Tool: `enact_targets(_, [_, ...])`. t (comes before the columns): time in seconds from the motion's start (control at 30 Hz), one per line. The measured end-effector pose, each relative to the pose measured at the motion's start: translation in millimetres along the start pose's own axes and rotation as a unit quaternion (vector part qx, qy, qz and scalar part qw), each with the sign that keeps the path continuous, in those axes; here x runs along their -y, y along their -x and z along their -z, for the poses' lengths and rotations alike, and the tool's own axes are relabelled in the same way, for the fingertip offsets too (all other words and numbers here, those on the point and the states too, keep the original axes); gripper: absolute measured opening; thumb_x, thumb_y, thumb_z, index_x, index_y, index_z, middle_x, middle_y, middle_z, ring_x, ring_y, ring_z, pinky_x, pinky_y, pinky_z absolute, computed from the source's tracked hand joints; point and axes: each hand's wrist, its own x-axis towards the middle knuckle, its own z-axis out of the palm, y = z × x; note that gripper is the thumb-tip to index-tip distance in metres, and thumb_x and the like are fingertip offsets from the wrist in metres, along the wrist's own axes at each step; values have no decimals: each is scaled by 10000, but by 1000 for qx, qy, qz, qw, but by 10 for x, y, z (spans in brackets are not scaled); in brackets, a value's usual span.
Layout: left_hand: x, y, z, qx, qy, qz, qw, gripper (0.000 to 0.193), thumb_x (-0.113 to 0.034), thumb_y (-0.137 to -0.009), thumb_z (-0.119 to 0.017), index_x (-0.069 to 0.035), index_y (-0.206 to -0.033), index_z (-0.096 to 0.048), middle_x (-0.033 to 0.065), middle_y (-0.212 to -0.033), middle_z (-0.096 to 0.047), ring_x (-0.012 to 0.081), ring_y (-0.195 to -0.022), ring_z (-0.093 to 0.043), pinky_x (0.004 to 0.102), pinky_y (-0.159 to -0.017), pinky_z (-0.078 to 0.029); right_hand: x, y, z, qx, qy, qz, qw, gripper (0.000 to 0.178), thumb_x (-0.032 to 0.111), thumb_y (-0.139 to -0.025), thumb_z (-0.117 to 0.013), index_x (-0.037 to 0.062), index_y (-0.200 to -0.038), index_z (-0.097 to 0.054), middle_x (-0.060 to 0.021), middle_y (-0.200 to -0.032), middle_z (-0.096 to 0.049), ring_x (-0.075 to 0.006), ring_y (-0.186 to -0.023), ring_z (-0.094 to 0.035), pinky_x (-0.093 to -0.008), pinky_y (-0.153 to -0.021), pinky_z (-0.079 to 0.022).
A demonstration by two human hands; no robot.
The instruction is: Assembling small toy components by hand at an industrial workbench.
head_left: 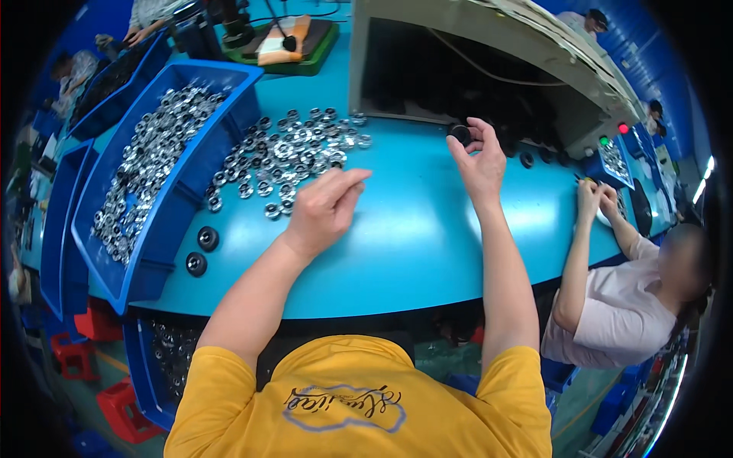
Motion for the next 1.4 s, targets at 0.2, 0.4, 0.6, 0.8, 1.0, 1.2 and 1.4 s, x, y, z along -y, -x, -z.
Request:
enact_targets(0.2, [121,-24,-30,-23,260,267,927,237,-216,-1004,-615,-28,-1136,-675,0,-726,-605,72,-584,-514,236,-496,-402,1001,342,-344,148,-132,106,975,604,118,-757,-794,55,-1308,-556,-95,-1018,-704,-125,-742,-626,-265,-698,-534])
enact_targets(0.4, [219,-90,227,33,376,375,847,313,-346,-1021,-584,-45,-1047,-668,-11,-686,-568,56,-507,-468,202,-458,-358,1191,502,-647,197,-183,94,959,691,104,-752,-799,63,-1382,-518,-96,-1031,-712,-105,-728,-617,-257,-706,-543])
enact_targets(0.6, [375,-34,169,39,442,373,815,295,-305,-1043,-545,-31,-1088,-643,14,-844,-629,43,-652,-532,182,-486,-415,805,449,-825,200,-422,-90,880,533,94,-841,-746,67,-1343,-568,-89,-1114,-676,-96,-883,-615,-266,-745,-540])
enact_targets(0.8, [367,-17,156,63,442,374,813,302,-300,-1046,-536,-20,-1106,-632,29,-929,-649,43,-695,-539,175,-496,-419,437,378,-866,161,-3,145,976,416,142,-830,-747,101,-1234,-657,-93,-1234,-618,-278,-1059,-572,-368,-929,-489])
enact_targets(1.0, [352,-13,173,56,447,381,807,286,-286,-1052,-522,-24,-1081,-634,28,-890,-631,50,-669,-526,186,-502,-418,495,443,-991,188,89,201,957,412,141,-792,-774,154,-1192,-674,-94,-1230,-599,-316,-1100,-547,-431,-923,-471])
enact_targets(1.2, [270,-50,144,49,452,387,803,270,-260,-1058,-508,-28,-1051,-645,27,-822,-617,55,-607,-501,202,-504,-421,371,414,-992,175,65,149,971,311,110,-795,-763,140,-1094,-684,-97,-1043,-621,-298,-951,-595,-396,-833,-503])
enact_targets(1.4, [330,-20,164,63,467,393,790,313,-296,-1053,-518,-7,-1107,-626,53,-929,-633,68,-705,-546,192,-500,-415,447,356,-941,217,-150,-89,961,249,94,-869,-736,41,-1104,-673,-40,-924,-677,-122,-822,-626,-258,-744,-512])
